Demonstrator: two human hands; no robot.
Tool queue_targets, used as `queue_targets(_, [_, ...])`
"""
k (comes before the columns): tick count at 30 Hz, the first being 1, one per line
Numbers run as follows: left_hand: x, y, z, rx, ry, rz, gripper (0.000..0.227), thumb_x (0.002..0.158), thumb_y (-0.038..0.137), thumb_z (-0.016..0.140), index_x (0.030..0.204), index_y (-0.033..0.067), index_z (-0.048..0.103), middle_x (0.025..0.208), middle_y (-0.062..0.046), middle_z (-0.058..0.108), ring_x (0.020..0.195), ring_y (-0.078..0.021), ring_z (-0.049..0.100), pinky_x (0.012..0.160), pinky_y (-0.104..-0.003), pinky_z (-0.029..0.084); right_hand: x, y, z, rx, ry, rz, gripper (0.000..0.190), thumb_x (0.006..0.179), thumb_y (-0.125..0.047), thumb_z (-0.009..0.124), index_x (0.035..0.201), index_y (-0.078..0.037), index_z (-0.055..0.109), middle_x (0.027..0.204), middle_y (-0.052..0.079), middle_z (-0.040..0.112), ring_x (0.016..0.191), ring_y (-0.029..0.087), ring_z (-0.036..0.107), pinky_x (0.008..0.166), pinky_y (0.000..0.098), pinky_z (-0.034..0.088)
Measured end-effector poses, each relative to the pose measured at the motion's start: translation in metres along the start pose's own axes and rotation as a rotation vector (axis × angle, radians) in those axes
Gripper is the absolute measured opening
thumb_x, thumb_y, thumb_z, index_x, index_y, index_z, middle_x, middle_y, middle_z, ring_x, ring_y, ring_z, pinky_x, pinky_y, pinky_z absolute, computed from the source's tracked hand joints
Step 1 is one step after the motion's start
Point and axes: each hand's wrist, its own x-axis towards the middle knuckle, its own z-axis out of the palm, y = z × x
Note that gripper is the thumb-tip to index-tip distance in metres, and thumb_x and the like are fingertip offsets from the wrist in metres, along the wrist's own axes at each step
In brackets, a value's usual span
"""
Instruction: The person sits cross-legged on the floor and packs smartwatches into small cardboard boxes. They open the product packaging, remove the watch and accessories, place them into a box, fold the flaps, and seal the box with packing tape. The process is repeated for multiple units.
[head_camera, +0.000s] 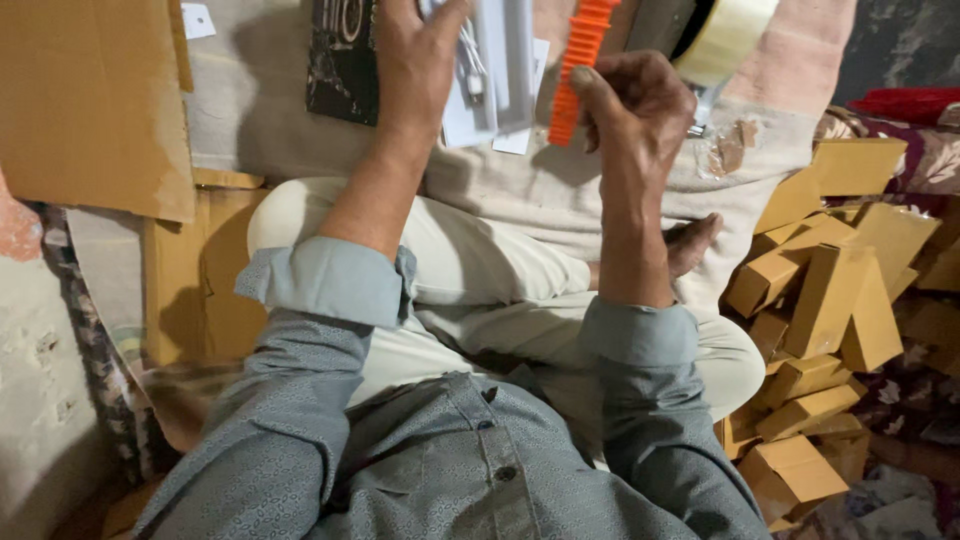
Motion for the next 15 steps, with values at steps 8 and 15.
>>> queue_targets(8, [-0.003, 0.007, 0.008, -0.210, -0.180, -0.141, 0.028, 0.094, 0.014, 0.072, 0.114, -0.0030, 0.064, 0.107, -0.006, 0.068, 0.101, -0.0195, 0.062, 0.096, -0.038, 0.049, 0.017, -0.021, 0.048, -0.458, 0.090, -0.221, 0.016, 0.081, -0.018, 0.090, 0.083, -0.005, 0.080, 0.072, 0.003, 0.075, 0.060, 0.009, 0.068, 0.055, 0.0278, 0.053])
queue_targets(15, [-0.005, -0.016, -0.003, -0.097, -0.024, -0.074, 0.030, 0.093, 0.018, 0.075, 0.109, -0.0036, 0.061, 0.105, -0.010, 0.066, 0.100, -0.0241, 0.063, 0.094, -0.040, 0.049, 0.014, 0.013, 0.045, -0.514, 0.158, -0.458, 0.014, 0.089, -0.015, 0.087, 0.086, -0.005, 0.079, 0.091, 0.006, 0.069, 0.074, 0.013, 0.065, 0.062, 0.0351, 0.054])
